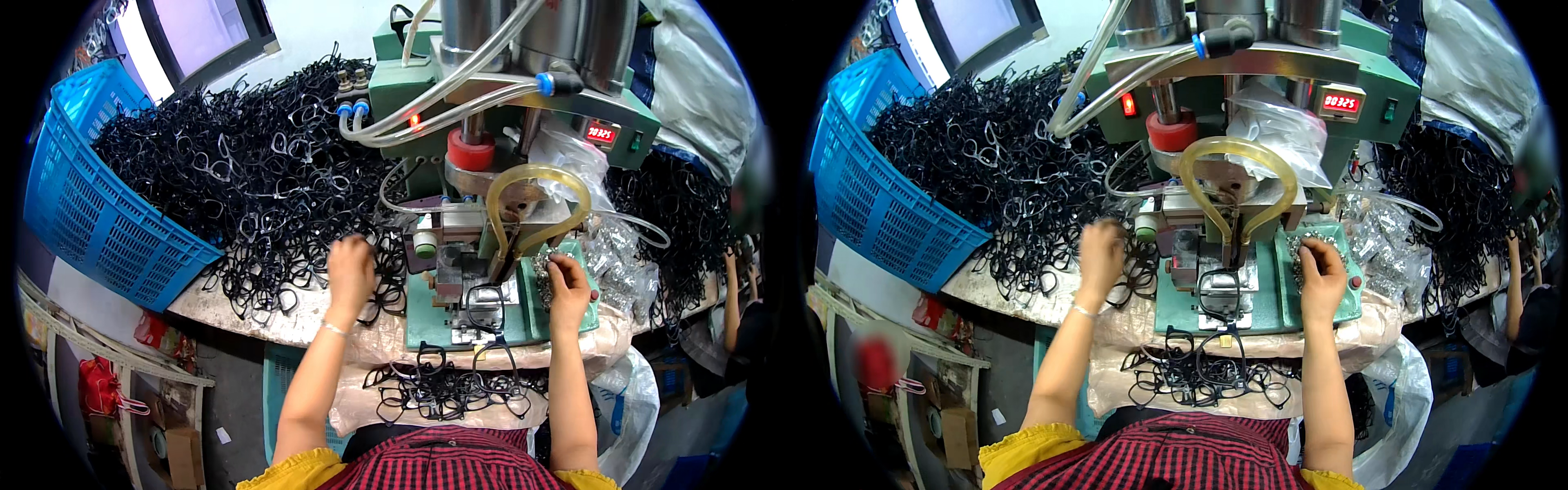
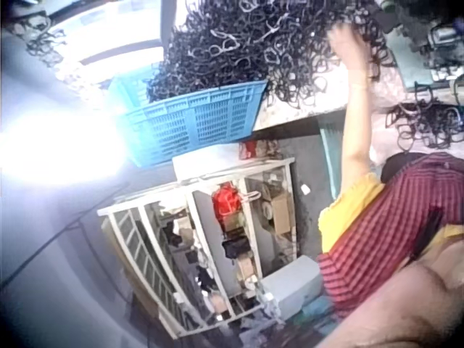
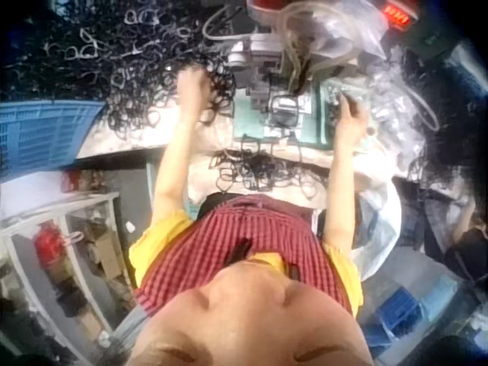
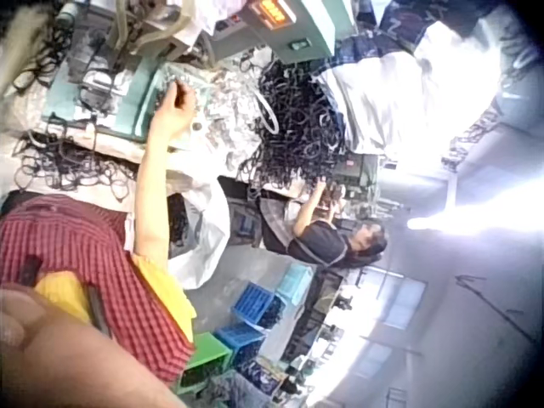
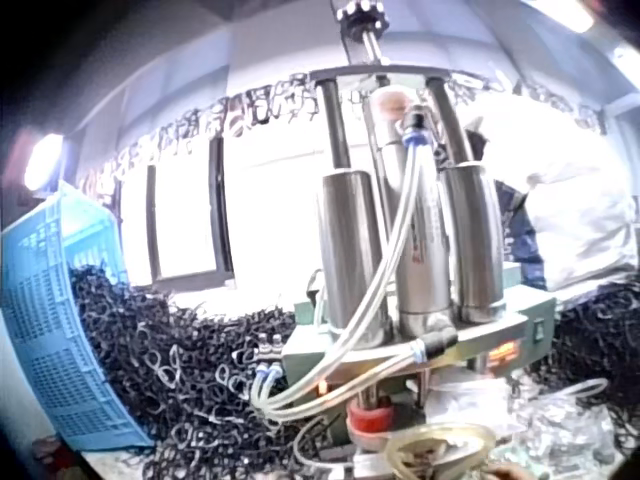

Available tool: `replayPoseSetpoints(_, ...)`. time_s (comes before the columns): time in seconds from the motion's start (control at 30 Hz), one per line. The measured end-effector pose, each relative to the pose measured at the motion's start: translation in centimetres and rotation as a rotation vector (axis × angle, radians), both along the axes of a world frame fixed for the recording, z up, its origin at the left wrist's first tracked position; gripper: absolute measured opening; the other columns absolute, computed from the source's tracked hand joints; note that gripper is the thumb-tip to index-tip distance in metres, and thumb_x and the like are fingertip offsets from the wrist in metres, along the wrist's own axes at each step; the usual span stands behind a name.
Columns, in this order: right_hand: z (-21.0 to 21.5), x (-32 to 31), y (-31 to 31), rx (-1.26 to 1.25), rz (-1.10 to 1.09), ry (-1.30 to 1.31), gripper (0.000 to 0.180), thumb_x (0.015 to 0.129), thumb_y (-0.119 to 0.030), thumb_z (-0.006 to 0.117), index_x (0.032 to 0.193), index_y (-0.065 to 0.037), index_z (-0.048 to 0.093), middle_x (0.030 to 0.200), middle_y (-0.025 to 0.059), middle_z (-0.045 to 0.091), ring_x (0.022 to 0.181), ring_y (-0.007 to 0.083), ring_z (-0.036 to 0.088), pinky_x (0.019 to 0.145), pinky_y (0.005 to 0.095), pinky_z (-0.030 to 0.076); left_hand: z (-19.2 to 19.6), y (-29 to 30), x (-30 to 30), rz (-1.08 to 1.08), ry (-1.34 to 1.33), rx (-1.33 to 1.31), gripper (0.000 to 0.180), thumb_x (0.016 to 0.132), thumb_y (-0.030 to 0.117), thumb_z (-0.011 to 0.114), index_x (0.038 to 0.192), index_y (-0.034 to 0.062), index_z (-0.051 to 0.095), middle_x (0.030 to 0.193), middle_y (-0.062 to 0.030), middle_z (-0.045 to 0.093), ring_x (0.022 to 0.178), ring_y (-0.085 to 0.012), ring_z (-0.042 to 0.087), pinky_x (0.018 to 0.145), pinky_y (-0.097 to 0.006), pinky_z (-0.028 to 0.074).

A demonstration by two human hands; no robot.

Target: The person repeatedly picks up black eyeglass frames from a pile, places them into a green press machine, and presses down to attach small metal components. The finished frames are placed on the table. The person continues this cycle throughout the clip.

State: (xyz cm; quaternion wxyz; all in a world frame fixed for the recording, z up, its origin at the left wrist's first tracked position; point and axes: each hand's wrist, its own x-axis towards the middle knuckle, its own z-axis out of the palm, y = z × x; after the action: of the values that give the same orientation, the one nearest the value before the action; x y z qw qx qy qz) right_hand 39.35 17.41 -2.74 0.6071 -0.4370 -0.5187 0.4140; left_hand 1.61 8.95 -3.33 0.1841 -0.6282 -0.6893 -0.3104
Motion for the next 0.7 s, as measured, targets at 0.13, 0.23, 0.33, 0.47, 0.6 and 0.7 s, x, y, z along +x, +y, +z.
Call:
replayPoseSetpoints(0.13,1.0,2.5,-1.7,-0.013,-0.033,-0.096,0.015,0.093,0.001,0.065,0.108,0.0,0.068,0.099,0.0014,0.069,0.09,0.0086,0.062,0.081,0.0217,0.048,10.9,-0.8,-0.3,-0.094,-0.42,0.213,0.011,0.089,0.002,0.062,0.1,0.0009,0.064,0.098,-0.016,0.067,0.089,-0.0343,0.064,0.079,-0.039,0.051)
replayPoseSetpoints(0.23,0.6,2.4,-2.2,0.014,-0.066,-0.17,0.013,0.09,-0.001,0.068,0.103,-0.001,0.071,0.096,0.0017,0.069,0.088,0.0088,0.062,0.08,0.0219,0.047,11.0,-0.8,1.0,-0.187,-0.099,-0.043,0.015,0.084,0.01,0.071,0.097,0.0036,0.067,0.095,-0.0133,0.064,0.089,-0.0312,0.063,0.08,-0.038,0.051)
replayPoseSetpoints(0.33,0.2,2.0,-2.9,0.098,-0.161,-0.364,0.009,0.085,-0.001,0.071,0.093,-0.001,0.072,0.092,0.0055,0.07,0.087,0.0148,0.064,0.083,0.0263,0.048,2.3,0.7,1.2,0.042,0.02,-0.415,0.024,0.074,0.018,0.077,0.093,0.005,0.07,0.102,-0.015,0.061,0.1,-0.0356,0.058,0.085,-0.045,0.051)
replayPoseSetpoints(0.47,0.4,5.1,-5.6,0.146,-0.271,-0.51,0.01,0.081,0.001,0.069,0.091,0.001,0.07,0.089,0.0077,0.069,0.087,0.0184,0.065,0.084,0.0296,0.049,0.4,0.7,0.5,0.091,-0.043,-0.353,0.025,0.072,0.012,0.074,0.094,0.0012,0.068,0.104,-0.0161,0.061,0.1,-0.0365,0.058,0.086,-0.046,0.05)
replayPoseSetpoints(0.6,5.3,4.2,-7.4,0.118,-0.121,-0.468,0.011,0.08,0.001,0.067,0.09,0.0,0.072,0.09,0.0094,0.07,0.087,0.0215,0.066,0.083,0.0312,0.05,1.1,-0.5,-2.3,-0.158,-0.41,-0.043,0.014,0.09,0.005,0.061,0.103,0.0,0.061,0.089,-0.0119,0.066,0.077,-0.0277,0.063,0.071,-0.034,0.049)
replayPoseSetpoints(0.7,9.2,0.3,-6.1,0.282,0.12,-0.465,0.014,0.078,0.0,0.066,0.089,-0.003,0.074,0.088,0.0108,0.072,0.084,0.0259,0.067,0.078,0.035,0.05,2.3,-0.8,-1.5,-0.255,-1.069,-0.024,0.019,0.102,0.01,0.049,0.119,0.0008,0.054,0.085,-0.0015,0.063,0.073,-0.0081,0.058,0.064,-0.026,0.047)
